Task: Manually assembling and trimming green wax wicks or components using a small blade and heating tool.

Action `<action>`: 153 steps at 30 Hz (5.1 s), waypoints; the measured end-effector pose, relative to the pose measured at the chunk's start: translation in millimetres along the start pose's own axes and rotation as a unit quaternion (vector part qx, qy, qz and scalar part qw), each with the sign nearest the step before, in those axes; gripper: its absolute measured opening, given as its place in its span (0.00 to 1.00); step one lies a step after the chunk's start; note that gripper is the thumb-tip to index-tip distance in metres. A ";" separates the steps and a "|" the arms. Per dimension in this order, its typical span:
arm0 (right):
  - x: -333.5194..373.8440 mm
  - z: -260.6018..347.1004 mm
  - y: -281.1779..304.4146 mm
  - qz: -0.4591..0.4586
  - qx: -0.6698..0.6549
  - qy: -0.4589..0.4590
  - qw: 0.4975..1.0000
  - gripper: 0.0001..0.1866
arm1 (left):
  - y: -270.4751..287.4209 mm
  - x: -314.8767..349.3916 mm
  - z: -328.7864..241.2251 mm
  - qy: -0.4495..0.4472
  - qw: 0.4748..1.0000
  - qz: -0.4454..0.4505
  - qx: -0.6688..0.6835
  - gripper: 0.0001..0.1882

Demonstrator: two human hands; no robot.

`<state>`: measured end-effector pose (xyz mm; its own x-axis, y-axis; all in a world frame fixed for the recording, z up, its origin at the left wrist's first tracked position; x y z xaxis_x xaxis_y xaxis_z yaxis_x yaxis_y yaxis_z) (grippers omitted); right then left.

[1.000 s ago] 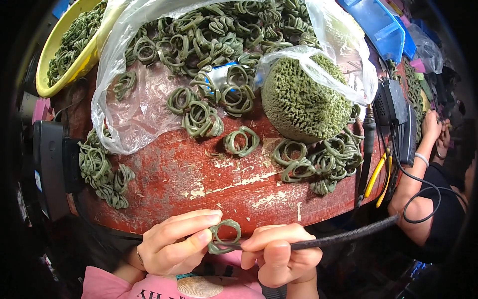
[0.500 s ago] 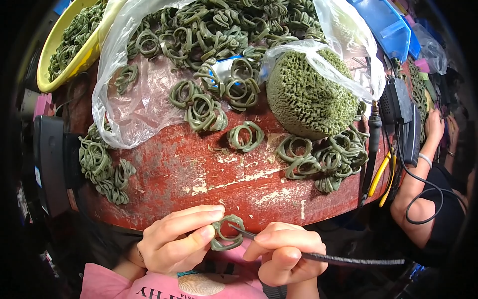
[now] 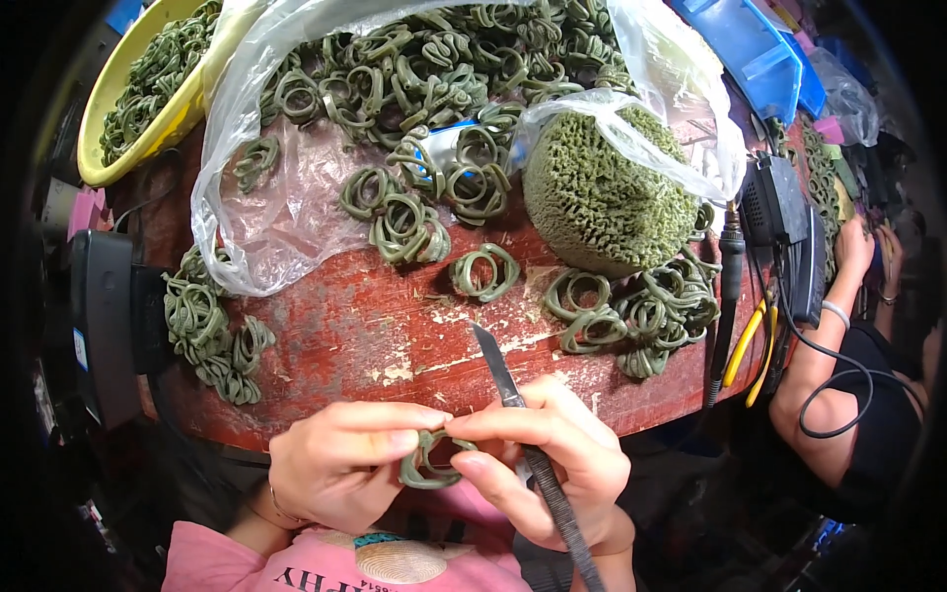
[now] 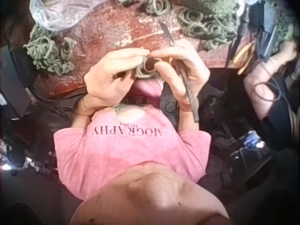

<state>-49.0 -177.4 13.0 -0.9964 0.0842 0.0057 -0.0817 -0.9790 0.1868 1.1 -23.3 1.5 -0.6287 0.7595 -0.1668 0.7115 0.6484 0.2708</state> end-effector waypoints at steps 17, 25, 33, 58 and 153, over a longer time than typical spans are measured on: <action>20.6 2.5 -1.1 0.015 0.073 0.029 0.997 0.20 | -0.5 -3.7 1.3 0.066 0.979 -0.099 0.163 0.11; 22.7 -5.9 3.1 -0.062 -0.062 0.076 0.993 0.15 | 0.7 -3.7 1.6 0.098 0.978 -0.105 0.151 0.08; 9.6 -8.8 1.3 -0.026 -0.101 0.051 0.993 0.16 | -0.1 -7.0 2.1 0.097 0.982 -0.105 0.122 0.06; 8.1 -4.9 -0.8 -0.041 -0.039 0.101 0.993 0.13 | 3.9 -12.5 1.6 0.131 0.980 -0.088 0.118 0.06; 21.5 -22.6 -5.4 -0.028 -0.018 0.081 0.996 0.14 | -4.9 -7.0 7.6 0.045 0.991 -0.097 0.083 0.11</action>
<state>-70.5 -174.5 -10.0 -0.9805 0.1109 -0.1625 -0.1351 -0.9799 0.1466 4.4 -31.5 -5.8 -0.7785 0.6172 -0.1140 0.6119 0.7868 0.0812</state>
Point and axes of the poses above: each hand's wrist, its own x-axis away from the middle knuckle, its own y-axis out of the back of the hand, z = x × y, the point moved 3 cm from there along -x, towards the middle knuckle, and after that the axes turned 9 degrees about z, right-handed, at the moved point
